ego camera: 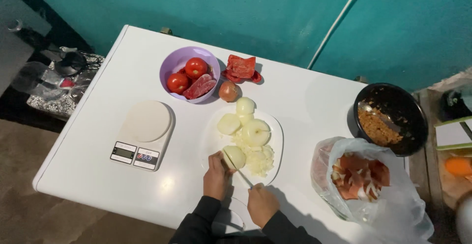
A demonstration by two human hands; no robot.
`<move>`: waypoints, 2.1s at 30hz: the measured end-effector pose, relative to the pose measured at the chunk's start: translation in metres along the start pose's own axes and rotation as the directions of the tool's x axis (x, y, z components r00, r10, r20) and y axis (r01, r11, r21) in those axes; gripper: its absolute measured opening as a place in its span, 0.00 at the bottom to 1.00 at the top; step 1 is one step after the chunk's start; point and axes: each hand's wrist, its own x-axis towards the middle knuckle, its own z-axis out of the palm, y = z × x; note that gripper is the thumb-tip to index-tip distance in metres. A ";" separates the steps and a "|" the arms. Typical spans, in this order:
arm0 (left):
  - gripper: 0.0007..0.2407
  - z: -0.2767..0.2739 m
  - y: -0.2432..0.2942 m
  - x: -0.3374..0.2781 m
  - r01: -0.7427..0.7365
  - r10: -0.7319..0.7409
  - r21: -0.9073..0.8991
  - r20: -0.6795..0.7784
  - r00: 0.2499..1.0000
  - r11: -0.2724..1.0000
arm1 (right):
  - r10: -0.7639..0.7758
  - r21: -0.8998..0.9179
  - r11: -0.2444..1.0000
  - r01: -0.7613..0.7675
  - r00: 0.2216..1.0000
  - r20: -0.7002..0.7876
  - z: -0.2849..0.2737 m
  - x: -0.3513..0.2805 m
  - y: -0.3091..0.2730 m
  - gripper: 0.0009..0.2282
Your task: The recorder is peeling and dicing onions on a plate using a knife.
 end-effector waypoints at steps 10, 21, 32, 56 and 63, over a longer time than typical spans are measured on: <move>0.23 0.001 -0.002 -0.001 0.012 -0.011 -0.036 0.003 1.000 0.999 | -0.142 -0.053 0.989 0.137 0.983 -0.118 -0.021 0.013 -0.046 0.14; 0.23 0.002 -0.004 -0.003 -0.112 0.108 -0.059 -0.059 0.992 0.992 | -0.092 -0.092 0.992 0.081 0.988 -0.120 0.001 0.038 -0.049 0.15; 0.23 -0.003 0.000 -0.002 0.005 -0.004 -0.027 0.035 0.999 1.000 | -0.184 0.031 0.982 0.189 0.976 -0.114 0.015 0.048 -0.027 0.12; 0.25 0.002 -0.004 0.002 -0.042 0.042 0.004 -0.033 0.999 0.999 | -0.111 -0.102 0.989 0.111 0.994 0.006 -0.008 -0.007 0.023 0.13; 0.25 0.008 -0.012 0.001 -0.019 0.018 -0.016 -0.029 0.999 1.000 | -0.109 -0.025 0.994 0.109 0.994 0.025 -0.045 0.001 -0.040 0.15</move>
